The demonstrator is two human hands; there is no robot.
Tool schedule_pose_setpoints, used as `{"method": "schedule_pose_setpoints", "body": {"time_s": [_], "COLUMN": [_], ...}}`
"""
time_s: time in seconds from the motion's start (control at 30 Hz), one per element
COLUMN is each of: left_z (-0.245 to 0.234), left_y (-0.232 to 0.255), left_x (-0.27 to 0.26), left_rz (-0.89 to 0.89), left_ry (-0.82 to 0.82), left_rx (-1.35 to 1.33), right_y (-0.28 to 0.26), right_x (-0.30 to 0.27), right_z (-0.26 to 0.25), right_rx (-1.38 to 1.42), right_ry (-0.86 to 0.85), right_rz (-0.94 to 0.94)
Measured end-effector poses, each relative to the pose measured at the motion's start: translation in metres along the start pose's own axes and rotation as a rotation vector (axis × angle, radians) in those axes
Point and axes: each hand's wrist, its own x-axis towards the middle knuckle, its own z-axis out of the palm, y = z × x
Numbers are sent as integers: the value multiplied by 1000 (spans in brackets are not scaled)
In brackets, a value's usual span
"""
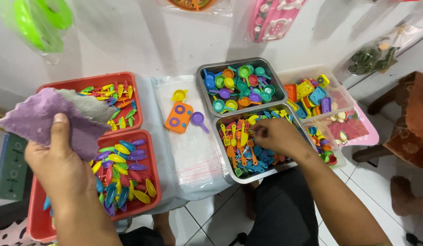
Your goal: The person is cleaning small plastic toys using a purple cloth and then sorting them into different trays or packaging them into bags.
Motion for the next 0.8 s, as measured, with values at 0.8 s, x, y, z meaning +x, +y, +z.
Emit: {"method": "schedule_pose_setpoints", "body": {"time_s": [0.8], "left_z": [118], "left_y": [-33], "left_x": [-75], "left_rz": [-246], "left_ry": [-451], "left_rx": [86], "right_y": [-100], "right_x": [26], "right_z": [-5], "right_rx": [1091], "right_ry": [94], "right_rz": [-474]}}
